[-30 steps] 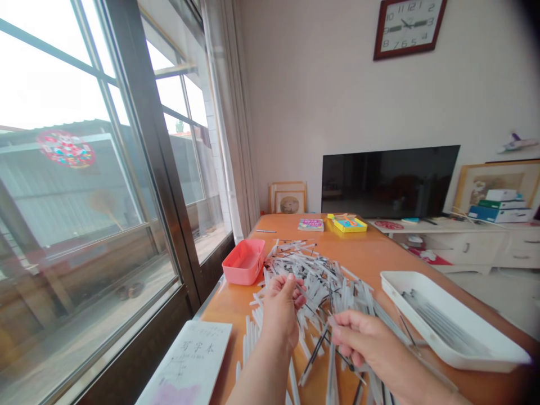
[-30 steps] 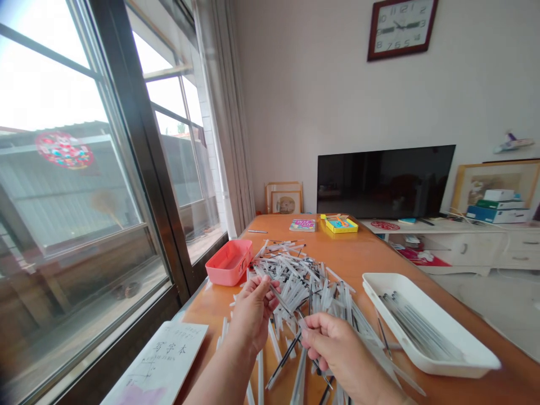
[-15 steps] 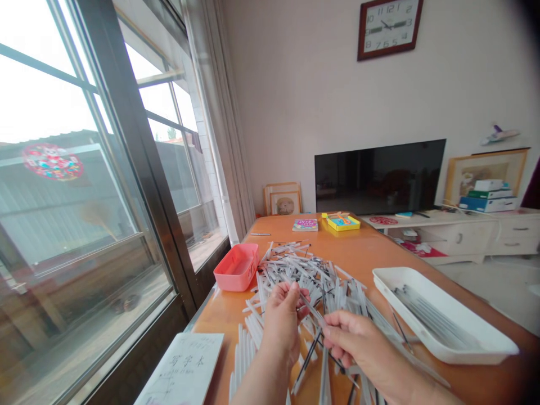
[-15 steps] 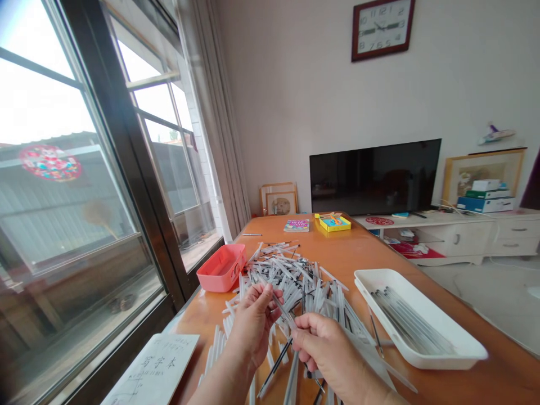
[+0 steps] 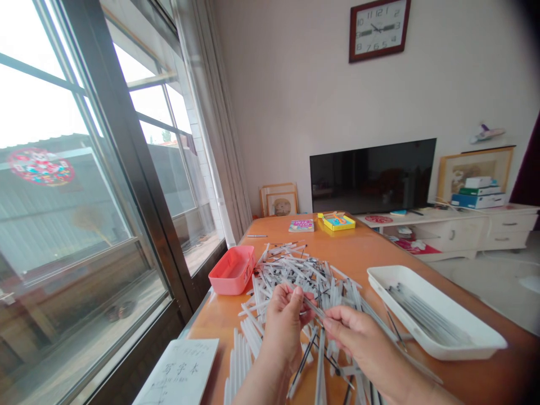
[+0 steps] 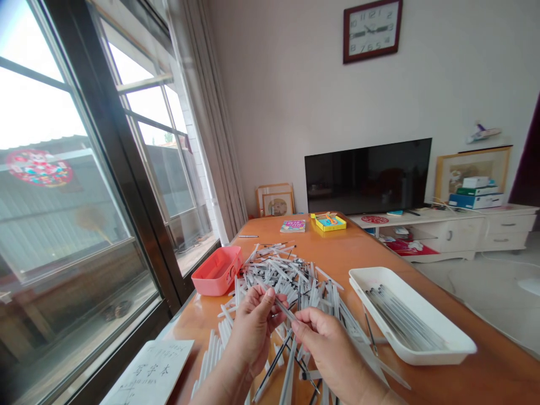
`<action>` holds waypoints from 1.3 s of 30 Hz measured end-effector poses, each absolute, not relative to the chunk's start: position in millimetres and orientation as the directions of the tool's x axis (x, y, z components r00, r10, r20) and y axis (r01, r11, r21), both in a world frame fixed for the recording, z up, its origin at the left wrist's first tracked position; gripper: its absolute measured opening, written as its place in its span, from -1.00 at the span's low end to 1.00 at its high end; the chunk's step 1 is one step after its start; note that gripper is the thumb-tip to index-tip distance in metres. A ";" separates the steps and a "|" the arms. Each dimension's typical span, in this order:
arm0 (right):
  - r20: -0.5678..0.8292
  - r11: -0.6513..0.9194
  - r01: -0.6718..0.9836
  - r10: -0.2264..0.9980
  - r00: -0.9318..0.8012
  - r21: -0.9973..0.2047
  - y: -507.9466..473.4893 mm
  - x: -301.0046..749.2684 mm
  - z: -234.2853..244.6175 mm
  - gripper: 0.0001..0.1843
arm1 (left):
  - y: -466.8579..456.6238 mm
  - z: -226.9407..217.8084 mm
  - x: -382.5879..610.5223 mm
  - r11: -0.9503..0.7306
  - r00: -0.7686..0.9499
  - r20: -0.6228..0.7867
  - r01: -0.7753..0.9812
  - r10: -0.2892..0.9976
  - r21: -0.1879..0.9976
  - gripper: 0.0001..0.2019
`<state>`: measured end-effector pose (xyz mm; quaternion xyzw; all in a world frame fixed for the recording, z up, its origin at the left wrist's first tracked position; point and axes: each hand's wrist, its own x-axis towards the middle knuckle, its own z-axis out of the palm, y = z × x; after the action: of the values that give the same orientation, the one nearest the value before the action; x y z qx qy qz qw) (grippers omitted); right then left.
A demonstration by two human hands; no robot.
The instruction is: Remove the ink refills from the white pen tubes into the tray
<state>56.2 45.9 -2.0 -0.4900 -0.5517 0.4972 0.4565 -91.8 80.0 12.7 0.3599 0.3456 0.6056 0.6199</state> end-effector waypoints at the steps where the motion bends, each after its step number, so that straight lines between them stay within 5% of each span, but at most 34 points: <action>1: 0.029 0.038 0.097 0.994 -0.101 -0.995 46.2 56.4 -1.7 -0.56 | 79.9 12.8 -91.1 0.006 0.030 0.011 -0.507 0.999 0.862 -0.61; 39: 0.057 0.093 0.292 0.990 -0.132 -0.952 53.7 75.3 -6.8 -0.61 | 77.5 11.2 -94.2 0.049 0.047 -0.030 -0.494 0.998 0.868 -0.66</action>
<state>75.3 53.7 -6.8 -0.5185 -0.6178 0.4294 0.4063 -94.2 77.5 11.2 0.3544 0.3558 0.5914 0.6309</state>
